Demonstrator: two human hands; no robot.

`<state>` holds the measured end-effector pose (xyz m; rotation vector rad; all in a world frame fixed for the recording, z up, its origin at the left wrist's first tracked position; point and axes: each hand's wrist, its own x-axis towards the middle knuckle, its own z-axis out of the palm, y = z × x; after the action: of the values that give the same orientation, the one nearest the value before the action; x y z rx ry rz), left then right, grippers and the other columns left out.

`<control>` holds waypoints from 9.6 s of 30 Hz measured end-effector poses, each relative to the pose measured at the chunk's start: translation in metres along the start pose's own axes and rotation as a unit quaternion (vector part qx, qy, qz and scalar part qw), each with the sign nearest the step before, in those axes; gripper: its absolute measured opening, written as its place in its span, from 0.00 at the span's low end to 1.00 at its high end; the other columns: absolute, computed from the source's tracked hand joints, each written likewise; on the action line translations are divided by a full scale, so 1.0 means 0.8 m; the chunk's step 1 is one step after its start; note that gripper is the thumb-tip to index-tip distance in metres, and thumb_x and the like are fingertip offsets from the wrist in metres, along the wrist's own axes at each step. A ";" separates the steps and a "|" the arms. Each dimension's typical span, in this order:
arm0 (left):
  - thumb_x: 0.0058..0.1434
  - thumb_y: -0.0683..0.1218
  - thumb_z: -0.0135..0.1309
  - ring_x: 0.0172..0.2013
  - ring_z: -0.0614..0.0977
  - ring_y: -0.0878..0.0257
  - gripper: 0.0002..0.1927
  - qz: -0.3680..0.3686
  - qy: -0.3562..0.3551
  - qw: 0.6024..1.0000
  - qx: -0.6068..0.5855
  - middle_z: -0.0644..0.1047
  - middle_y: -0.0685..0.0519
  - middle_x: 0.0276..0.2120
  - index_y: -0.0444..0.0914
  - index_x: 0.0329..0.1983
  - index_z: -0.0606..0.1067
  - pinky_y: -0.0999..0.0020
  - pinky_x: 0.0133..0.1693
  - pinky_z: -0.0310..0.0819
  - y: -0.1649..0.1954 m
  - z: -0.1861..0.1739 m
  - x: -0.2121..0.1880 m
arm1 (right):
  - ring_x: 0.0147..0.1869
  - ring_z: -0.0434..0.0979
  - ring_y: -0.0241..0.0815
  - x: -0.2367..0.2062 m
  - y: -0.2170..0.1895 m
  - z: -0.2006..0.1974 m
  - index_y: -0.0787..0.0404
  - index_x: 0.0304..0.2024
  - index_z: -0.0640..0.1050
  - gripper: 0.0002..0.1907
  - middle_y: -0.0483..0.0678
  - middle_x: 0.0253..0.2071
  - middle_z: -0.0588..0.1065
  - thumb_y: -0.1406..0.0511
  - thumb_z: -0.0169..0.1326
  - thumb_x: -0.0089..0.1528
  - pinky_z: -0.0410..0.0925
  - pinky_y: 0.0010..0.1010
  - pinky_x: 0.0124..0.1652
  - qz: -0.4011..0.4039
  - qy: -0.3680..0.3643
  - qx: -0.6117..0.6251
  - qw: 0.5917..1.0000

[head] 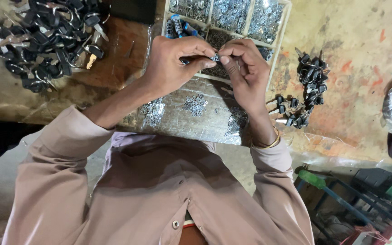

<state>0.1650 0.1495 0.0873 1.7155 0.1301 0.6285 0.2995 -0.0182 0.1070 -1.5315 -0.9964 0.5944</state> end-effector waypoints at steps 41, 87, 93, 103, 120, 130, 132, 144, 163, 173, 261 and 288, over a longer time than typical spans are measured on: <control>0.62 0.36 0.69 0.44 0.89 0.61 0.08 -0.002 -0.008 0.998 0.055 0.85 0.49 0.42 0.34 0.42 0.82 0.70 0.44 0.85 0.001 0.000 0.000 | 0.53 0.78 0.47 0.008 -0.026 -0.013 0.66 0.51 0.80 0.09 0.50 0.52 0.77 0.76 0.62 0.68 0.72 0.34 0.50 -0.128 -0.040 -0.283 0.950; 0.60 0.35 0.68 0.41 0.89 0.61 0.07 -0.014 -0.008 0.998 0.053 0.85 0.48 0.40 0.33 0.40 0.82 0.70 0.41 0.86 0.006 -0.001 -0.002 | 0.52 0.76 0.38 -0.008 0.003 -0.009 0.68 0.52 0.79 0.10 0.51 0.56 0.72 0.77 0.50 0.72 0.73 0.31 0.51 0.144 -0.020 0.208 0.967; 0.60 0.34 0.67 0.42 0.89 0.60 0.07 -0.012 -0.001 0.999 0.047 0.85 0.47 0.41 0.32 0.40 0.82 0.70 0.42 0.86 0.003 0.000 -0.002 | 0.55 0.76 0.38 -0.006 0.005 -0.008 0.69 0.53 0.79 0.10 0.50 0.57 0.71 0.78 0.49 0.72 0.73 0.31 0.52 0.141 -0.009 0.240 0.960; 0.61 0.34 0.67 0.43 0.88 0.60 0.07 -0.005 -0.008 0.999 0.044 0.85 0.46 0.42 0.31 0.41 0.82 0.70 0.44 0.86 0.002 0.001 -0.003 | 0.52 0.79 0.36 0.000 -0.019 -0.024 0.67 0.57 0.78 0.13 0.50 0.60 0.72 0.77 0.52 0.71 0.77 0.29 0.49 0.117 -0.051 0.076 0.989; 0.70 0.35 0.66 0.49 0.88 0.58 0.07 0.013 -0.003 0.999 -0.033 0.83 0.42 0.48 0.30 0.48 0.79 0.67 0.50 0.88 0.020 -0.004 -0.023 | 0.35 0.70 0.46 -0.114 -0.037 -0.029 0.58 0.47 0.82 0.14 0.46 0.30 0.72 0.63 0.70 0.61 0.62 0.40 0.35 0.009 0.031 -0.517 0.855; 0.64 0.35 0.65 0.48 0.87 0.58 0.09 -0.080 0.064 0.995 -0.014 0.82 0.43 0.44 0.31 0.44 0.77 0.67 0.48 0.86 0.086 0.011 -0.172 | 0.72 0.57 0.61 -0.178 -0.043 0.014 0.55 0.57 0.80 0.25 0.53 0.66 0.64 0.51 0.67 0.62 0.53 0.52 0.69 0.026 0.025 -0.455 0.890; 0.63 0.35 0.64 0.47 0.86 0.60 0.10 -0.134 0.080 0.987 -0.028 0.82 0.43 0.46 0.30 0.45 0.77 0.69 0.47 0.85 0.095 0.023 -0.200 | 0.77 0.47 0.65 -0.191 -0.047 0.022 0.55 0.61 0.80 0.33 0.55 0.74 0.57 0.44 0.64 0.60 0.44 0.58 0.71 0.065 -0.008 -0.466 0.883; 0.59 0.33 0.65 0.40 0.87 0.62 0.13 -0.192 0.086 0.977 0.023 0.83 0.44 0.46 0.31 0.47 0.80 0.75 0.35 0.82 0.081 0.066 -0.252 | 0.81 0.46 0.59 -0.213 -0.043 0.013 0.47 0.57 0.80 0.29 0.49 0.77 0.58 0.43 0.66 0.59 0.40 0.55 0.75 0.048 0.006 -0.476 0.878; 0.61 0.34 0.65 0.39 0.86 0.66 0.13 -0.198 0.112 0.974 -0.009 0.83 0.45 0.48 0.31 0.49 0.80 0.79 0.30 0.77 0.061 0.077 -0.258 | 0.78 0.49 0.62 -0.236 -0.040 0.004 0.48 0.58 0.82 0.29 0.53 0.74 0.60 0.47 0.67 0.58 0.43 0.58 0.72 0.047 -0.008 -0.471 0.881; 0.60 0.34 0.66 0.37 0.85 0.67 0.13 -0.191 0.120 0.974 0.004 0.83 0.46 0.46 0.32 0.48 0.81 0.78 0.29 0.76 0.057 0.080 -0.255 | 0.52 0.78 0.38 -0.250 -0.029 0.033 0.57 0.42 0.84 0.11 0.42 0.44 0.82 0.69 0.71 0.58 0.57 0.38 0.59 -0.044 0.031 -0.301 0.952; 0.61 0.36 0.68 0.38 0.86 0.68 0.13 -0.173 0.096 0.980 0.019 0.84 0.48 0.47 0.33 0.48 0.81 0.76 0.34 0.77 0.049 0.069 -0.257 | 0.44 0.78 0.43 -0.211 -0.031 0.080 0.61 0.42 0.83 0.10 0.45 0.41 0.81 0.73 0.67 0.58 0.60 0.33 0.53 -0.015 0.042 -0.218 0.975; 0.59 0.36 0.68 0.29 0.79 0.74 0.12 -0.178 0.117 0.977 -0.009 0.85 0.47 0.45 0.33 0.45 0.82 0.80 0.27 0.68 0.049 0.063 -0.257 | 0.72 0.60 0.52 -0.228 -0.035 0.046 0.45 0.51 0.83 0.17 0.43 0.63 0.71 0.63 0.70 0.59 0.50 0.46 0.67 -0.060 -0.012 -0.426 0.902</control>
<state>0.0050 0.0103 0.0492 1.5454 0.5844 0.5576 0.1689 -0.1531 0.0977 -2.1943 -1.4652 0.0579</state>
